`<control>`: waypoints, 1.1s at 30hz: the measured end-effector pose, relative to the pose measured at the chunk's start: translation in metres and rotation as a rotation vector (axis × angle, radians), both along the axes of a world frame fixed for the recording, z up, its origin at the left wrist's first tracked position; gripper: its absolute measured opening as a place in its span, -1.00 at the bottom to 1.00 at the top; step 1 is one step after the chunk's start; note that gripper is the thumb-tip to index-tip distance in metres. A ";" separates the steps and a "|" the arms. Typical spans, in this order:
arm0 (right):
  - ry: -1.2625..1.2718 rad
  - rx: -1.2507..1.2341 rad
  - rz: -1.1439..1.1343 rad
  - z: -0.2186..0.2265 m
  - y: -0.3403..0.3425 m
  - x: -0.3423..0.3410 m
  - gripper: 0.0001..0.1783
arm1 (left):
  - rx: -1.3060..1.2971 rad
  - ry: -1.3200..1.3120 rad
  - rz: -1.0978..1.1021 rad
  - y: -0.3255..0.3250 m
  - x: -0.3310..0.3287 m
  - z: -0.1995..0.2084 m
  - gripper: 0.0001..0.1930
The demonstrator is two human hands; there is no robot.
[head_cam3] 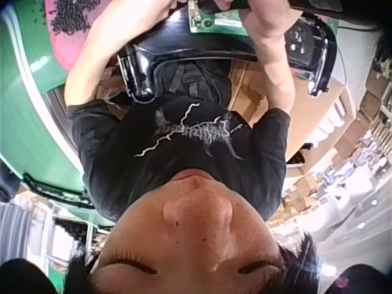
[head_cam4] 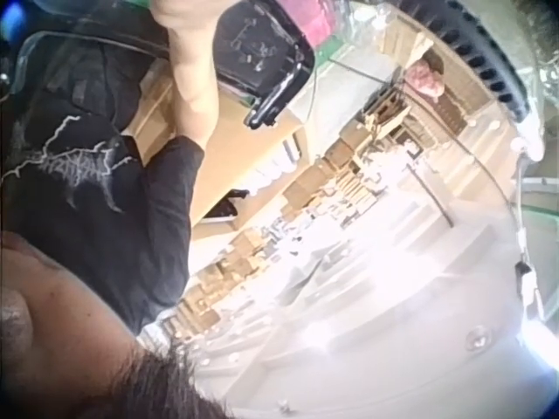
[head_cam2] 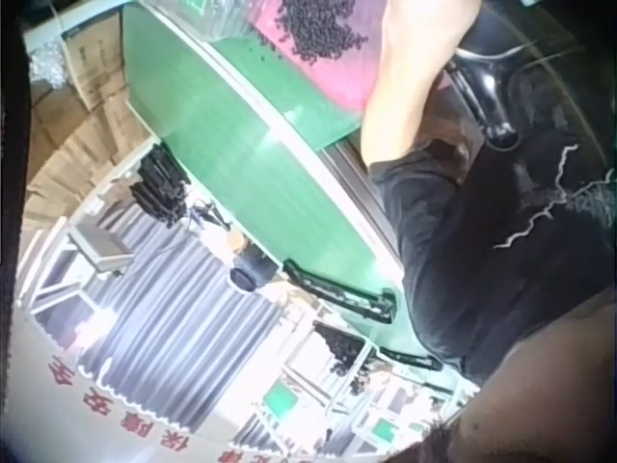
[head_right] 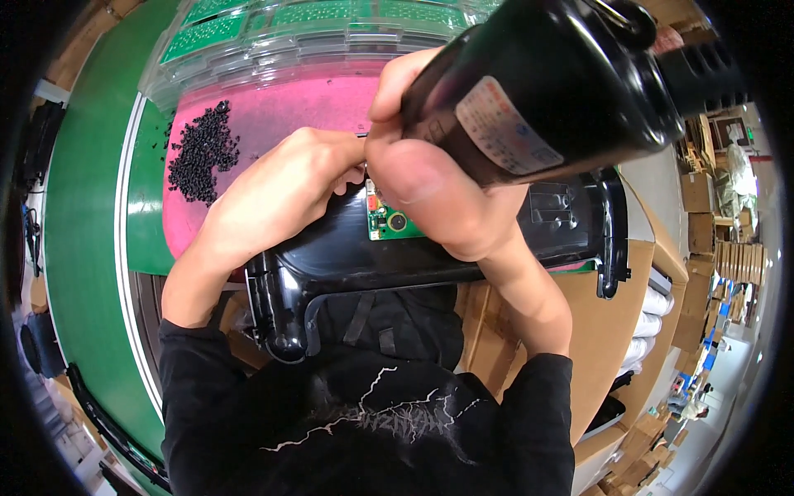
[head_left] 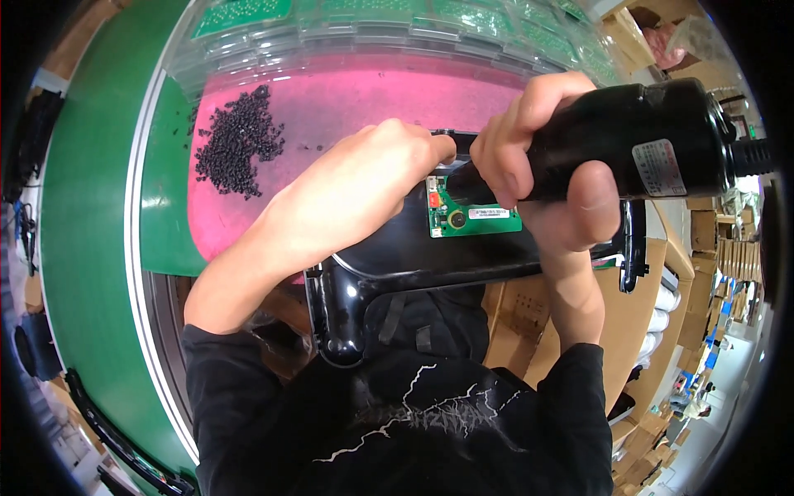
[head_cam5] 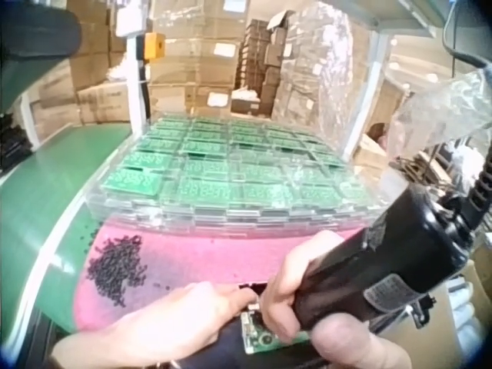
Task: Assembling circuit boards into black plastic enclosures using an electric screwdriver.
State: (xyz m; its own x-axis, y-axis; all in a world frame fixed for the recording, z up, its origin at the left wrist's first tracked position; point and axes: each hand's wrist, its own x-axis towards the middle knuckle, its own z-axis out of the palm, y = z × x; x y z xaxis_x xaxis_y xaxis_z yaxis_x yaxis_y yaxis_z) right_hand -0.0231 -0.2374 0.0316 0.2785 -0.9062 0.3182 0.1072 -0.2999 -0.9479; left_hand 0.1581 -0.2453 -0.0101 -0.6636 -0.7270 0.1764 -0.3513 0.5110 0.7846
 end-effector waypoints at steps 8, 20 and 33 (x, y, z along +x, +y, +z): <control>-0.432 -0.058 0.132 0.024 0.011 -0.041 -0.38 | -0.073 0.198 -0.079 0.004 -0.018 0.003 -0.68; -0.455 -0.036 0.161 0.038 0.034 -0.056 -0.43 | 0.117 0.346 -0.096 0.009 -0.031 0.013 -0.74; -0.141 0.224 0.064 0.031 0.046 -0.020 -0.36 | -0.013 0.348 0.165 0.000 -0.017 0.004 -0.71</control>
State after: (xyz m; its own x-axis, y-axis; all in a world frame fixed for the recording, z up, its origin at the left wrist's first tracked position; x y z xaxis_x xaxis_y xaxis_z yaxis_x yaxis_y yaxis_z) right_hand -0.0432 -0.1916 0.0630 0.3046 -0.9403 0.1518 0.2545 -0.0732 -0.9643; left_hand 0.1409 -0.2454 -0.0056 -0.4368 -0.8152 0.3804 -0.1435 0.4805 0.8652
